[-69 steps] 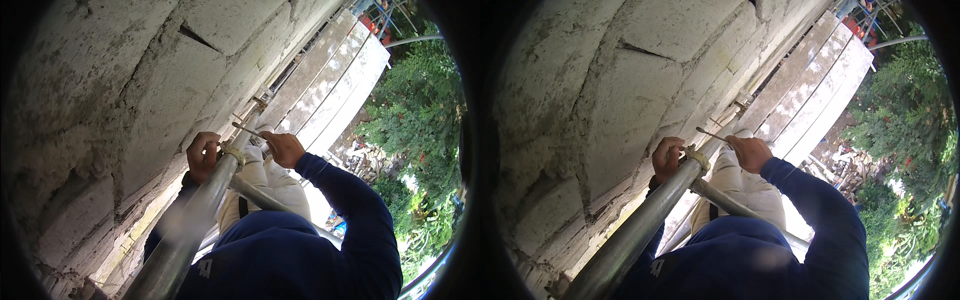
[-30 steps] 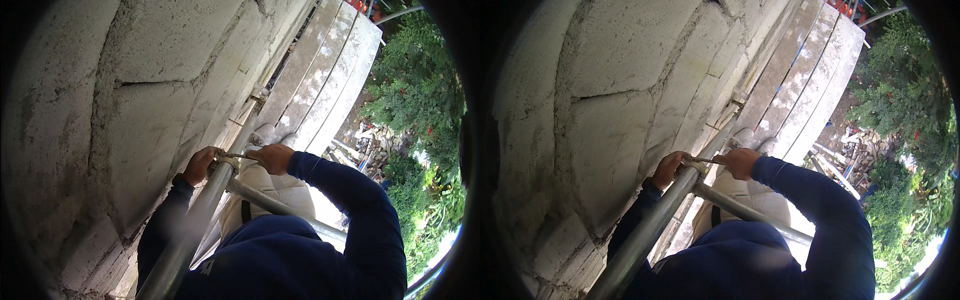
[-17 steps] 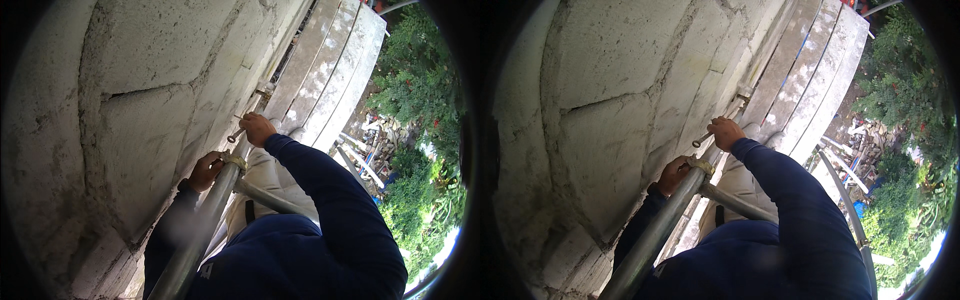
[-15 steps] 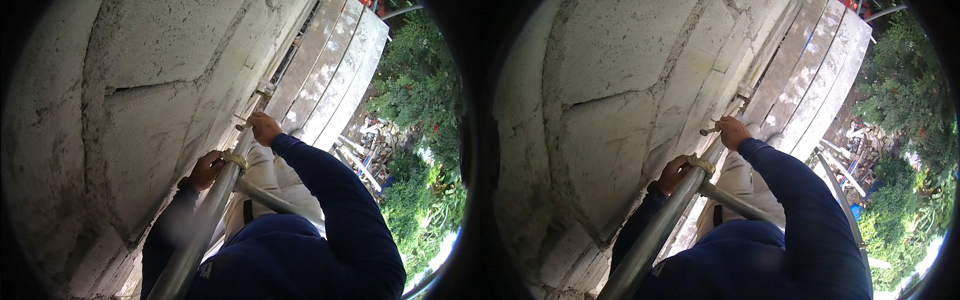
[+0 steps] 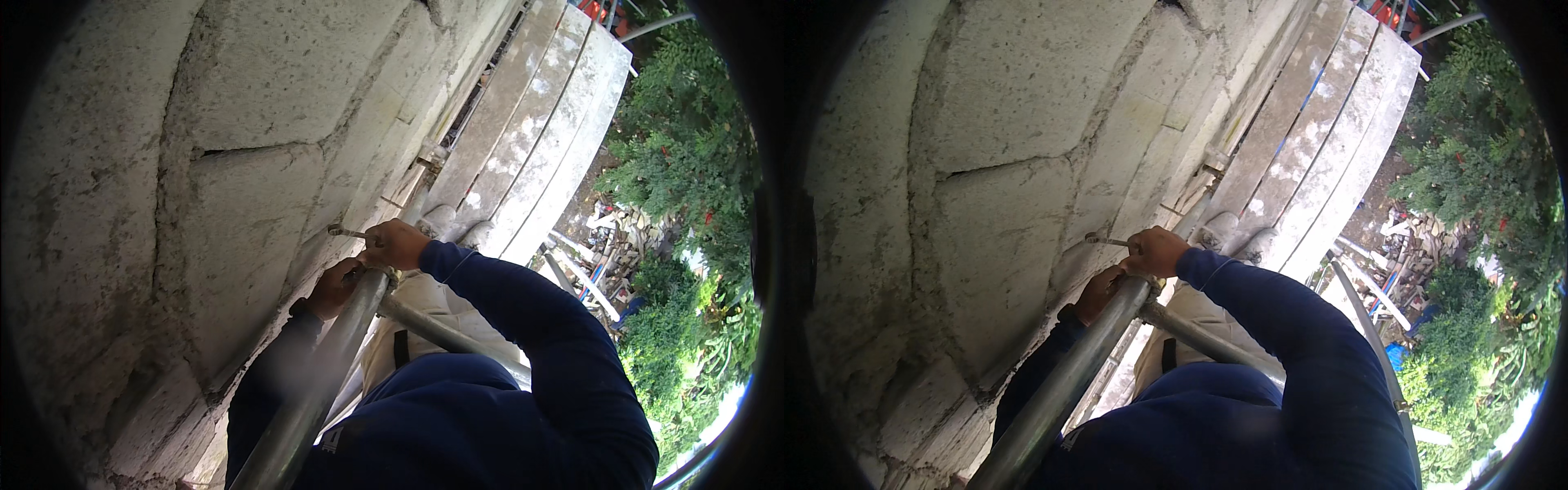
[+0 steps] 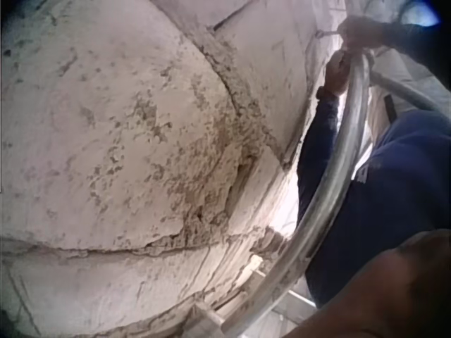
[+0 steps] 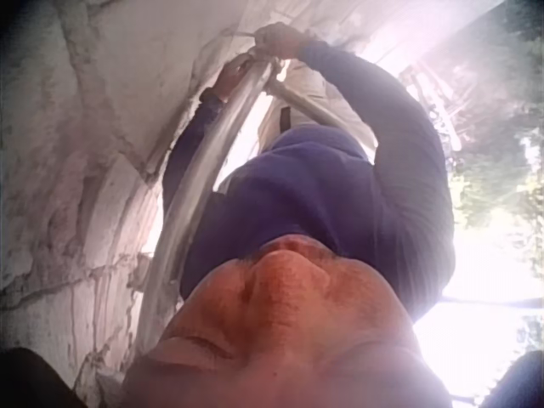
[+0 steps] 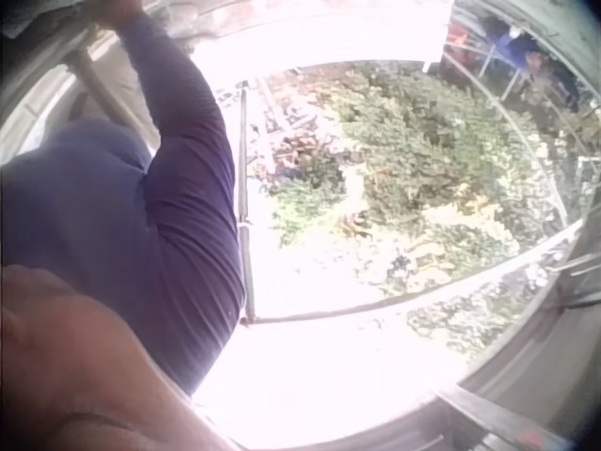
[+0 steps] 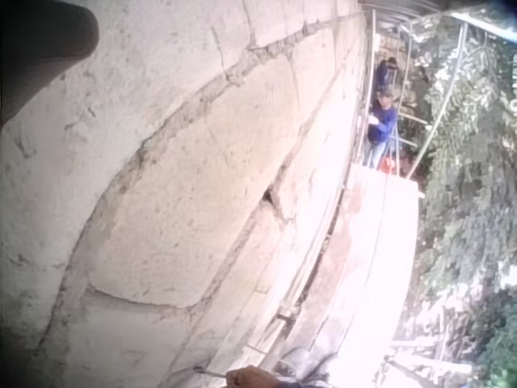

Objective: The person is assembling a metal scaffolding structure on the exterior of a building. They use a spanner to tighten couplers connecting vertical and horizontal metal poles. The person works at height, standing on wooden planks, and secures multiple joints to stabilize the frame.

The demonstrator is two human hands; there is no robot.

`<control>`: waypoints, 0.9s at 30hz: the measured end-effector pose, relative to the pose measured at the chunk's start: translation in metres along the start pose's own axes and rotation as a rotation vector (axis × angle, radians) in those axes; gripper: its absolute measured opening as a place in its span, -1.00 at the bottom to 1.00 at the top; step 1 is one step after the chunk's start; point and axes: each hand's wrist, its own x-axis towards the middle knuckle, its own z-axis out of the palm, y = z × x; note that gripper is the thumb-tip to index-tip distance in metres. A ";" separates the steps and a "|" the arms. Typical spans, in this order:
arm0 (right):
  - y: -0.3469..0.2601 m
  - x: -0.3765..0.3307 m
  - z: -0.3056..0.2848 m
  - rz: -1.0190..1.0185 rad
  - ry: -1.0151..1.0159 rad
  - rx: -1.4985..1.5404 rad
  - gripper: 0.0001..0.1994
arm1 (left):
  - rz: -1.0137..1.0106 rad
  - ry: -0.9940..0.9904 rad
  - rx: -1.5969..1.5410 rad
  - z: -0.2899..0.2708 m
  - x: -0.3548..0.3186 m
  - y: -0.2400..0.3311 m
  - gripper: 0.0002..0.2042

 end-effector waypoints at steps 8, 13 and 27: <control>0.004 0.007 -0.005 -0.007 -0.049 -0.080 -0.67 | -0.087 0.021 -0.063 0.004 0.004 -0.004 -0.64; 0.009 0.002 -0.013 -0.079 -0.056 0.125 -0.69 | -0.060 0.055 -0.149 0.007 0.001 -0.017 -0.64; -0.001 -0.001 -0.016 0.017 -0.069 -0.064 -0.55 | -0.087 0.098 -0.147 0.006 0.007 -0.011 -0.69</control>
